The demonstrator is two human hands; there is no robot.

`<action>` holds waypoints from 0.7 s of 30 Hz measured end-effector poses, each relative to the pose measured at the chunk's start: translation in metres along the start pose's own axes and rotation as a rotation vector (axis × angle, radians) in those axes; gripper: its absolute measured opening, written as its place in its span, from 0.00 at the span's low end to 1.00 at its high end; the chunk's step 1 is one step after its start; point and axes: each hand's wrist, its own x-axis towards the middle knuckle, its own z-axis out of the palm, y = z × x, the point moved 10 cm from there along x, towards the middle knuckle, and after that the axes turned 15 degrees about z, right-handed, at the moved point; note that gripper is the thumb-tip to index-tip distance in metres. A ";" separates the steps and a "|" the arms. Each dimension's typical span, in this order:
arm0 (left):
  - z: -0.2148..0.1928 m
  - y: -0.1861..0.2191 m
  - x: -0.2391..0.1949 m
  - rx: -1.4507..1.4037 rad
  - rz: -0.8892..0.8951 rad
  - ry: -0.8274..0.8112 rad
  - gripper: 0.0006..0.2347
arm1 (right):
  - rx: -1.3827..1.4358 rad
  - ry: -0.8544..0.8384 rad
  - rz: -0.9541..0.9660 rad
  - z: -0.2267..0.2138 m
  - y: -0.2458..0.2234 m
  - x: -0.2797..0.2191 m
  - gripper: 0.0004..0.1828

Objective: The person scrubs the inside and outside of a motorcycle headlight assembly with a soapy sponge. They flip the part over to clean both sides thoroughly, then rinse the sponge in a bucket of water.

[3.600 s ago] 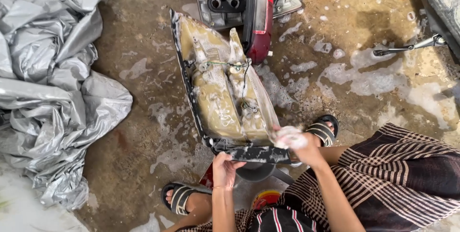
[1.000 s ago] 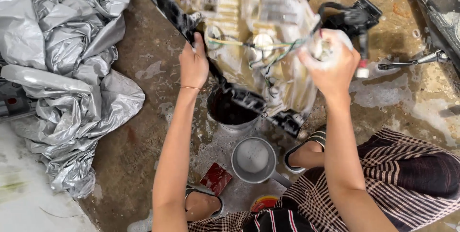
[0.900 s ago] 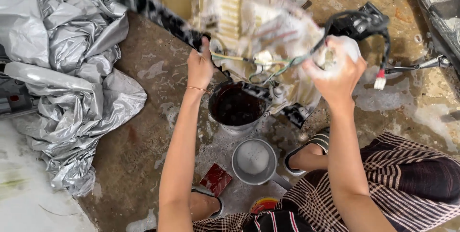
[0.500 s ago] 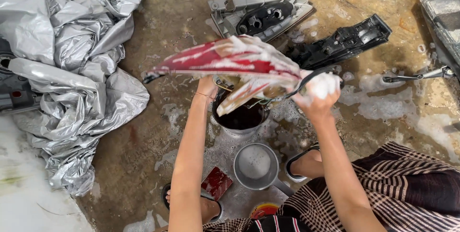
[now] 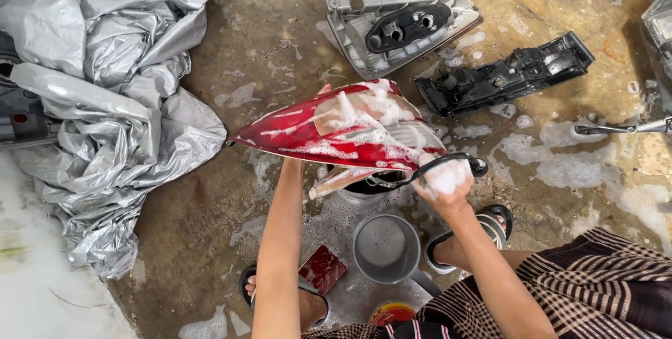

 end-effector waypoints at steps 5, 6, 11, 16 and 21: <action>-0.058 -0.016 -0.050 -0.071 -0.044 0.074 0.31 | 0.070 0.119 -0.033 -0.062 -0.054 0.075 0.29; -0.061 -0.023 -0.059 -0.086 -0.050 0.087 0.31 | 0.031 0.062 -0.061 -0.071 -0.071 0.100 0.10; -0.093 -0.036 -0.076 -0.160 -0.066 0.131 0.33 | -0.008 0.145 -0.103 -0.076 -0.093 0.126 0.08; -0.092 -0.048 -0.079 -0.240 -0.092 0.139 0.35 | -0.003 0.098 -0.108 -0.083 -0.124 0.155 0.07; -0.034 -0.066 -0.060 -0.321 -0.126 0.158 0.37 | 0.029 0.013 -0.116 -0.087 -0.148 0.181 0.11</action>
